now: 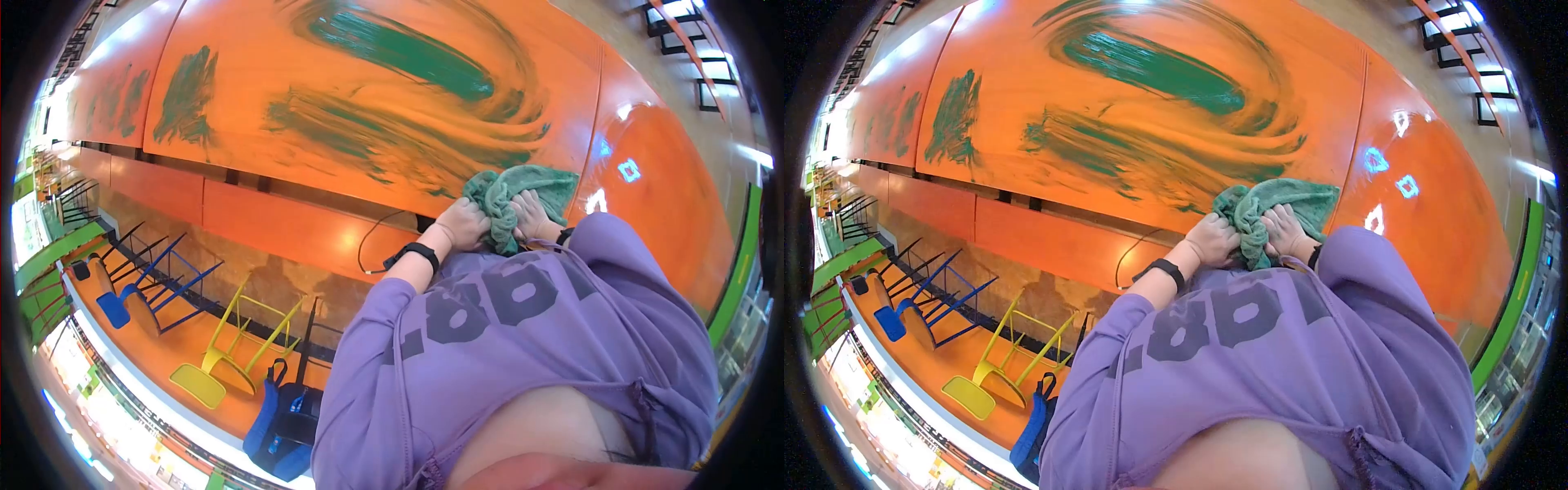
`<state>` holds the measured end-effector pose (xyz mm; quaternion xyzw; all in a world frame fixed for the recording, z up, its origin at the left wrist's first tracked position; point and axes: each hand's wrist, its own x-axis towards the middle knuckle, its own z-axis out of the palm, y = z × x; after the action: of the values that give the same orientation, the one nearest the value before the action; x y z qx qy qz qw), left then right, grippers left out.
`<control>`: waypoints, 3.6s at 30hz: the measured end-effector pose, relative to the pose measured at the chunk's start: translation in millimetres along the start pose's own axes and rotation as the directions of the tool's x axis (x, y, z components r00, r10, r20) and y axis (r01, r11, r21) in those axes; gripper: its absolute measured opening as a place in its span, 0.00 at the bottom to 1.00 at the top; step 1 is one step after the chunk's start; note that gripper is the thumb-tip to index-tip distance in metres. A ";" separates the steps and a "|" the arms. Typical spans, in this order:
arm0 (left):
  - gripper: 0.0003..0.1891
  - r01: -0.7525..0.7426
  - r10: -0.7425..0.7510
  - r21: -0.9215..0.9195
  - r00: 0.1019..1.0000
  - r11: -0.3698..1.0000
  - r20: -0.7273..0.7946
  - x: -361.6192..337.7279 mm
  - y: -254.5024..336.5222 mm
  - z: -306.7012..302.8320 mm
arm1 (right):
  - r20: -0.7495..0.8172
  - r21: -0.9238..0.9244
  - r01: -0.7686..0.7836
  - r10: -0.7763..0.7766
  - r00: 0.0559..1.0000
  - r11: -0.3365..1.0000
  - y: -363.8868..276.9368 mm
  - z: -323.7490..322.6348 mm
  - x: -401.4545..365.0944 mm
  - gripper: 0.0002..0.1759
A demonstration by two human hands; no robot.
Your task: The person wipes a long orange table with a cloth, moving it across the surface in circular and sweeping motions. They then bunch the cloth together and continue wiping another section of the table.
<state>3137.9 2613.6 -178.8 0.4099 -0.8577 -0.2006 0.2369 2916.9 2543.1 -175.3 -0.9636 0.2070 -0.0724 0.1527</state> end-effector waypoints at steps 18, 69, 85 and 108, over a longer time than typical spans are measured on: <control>0.05 0.042 -0.033 -0.076 0.993 0.996 0.113 4.9 -0.7 -13.7 | 0.062 0.034 0.012 -0.014 0.998 0.999 -2.5 -9.8 7.0 0.26; 0.11 0.590 -0.872 0.655 0.423 0.472 0.247 -152.9 -225.5 -290.6 | 0.454 0.157 -0.371 0.267 0.850 0.915 -161.0 38.0 443.7 0.30; 0.12 0.641 -0.917 0.665 0.178 0.383 0.356 -132.2 -256.3 -282.0 | 0.548 0.039 -0.294 0.226 0.806 0.955 -162.2 32.3 466.3 0.32; 0.21 0.458 -0.627 0.456 0.351 0.763 0.696 -135.6 -277.1 -318.0 | 0.383 -0.105 -0.285 0.303 0.872 0.953 -166.2 58.1 455.6 0.31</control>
<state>3562.7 2512.5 -104.0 0.5482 -0.6926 -0.3540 -0.3073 3403.1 2510.9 -141.5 -0.9187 0.3176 0.1523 0.1787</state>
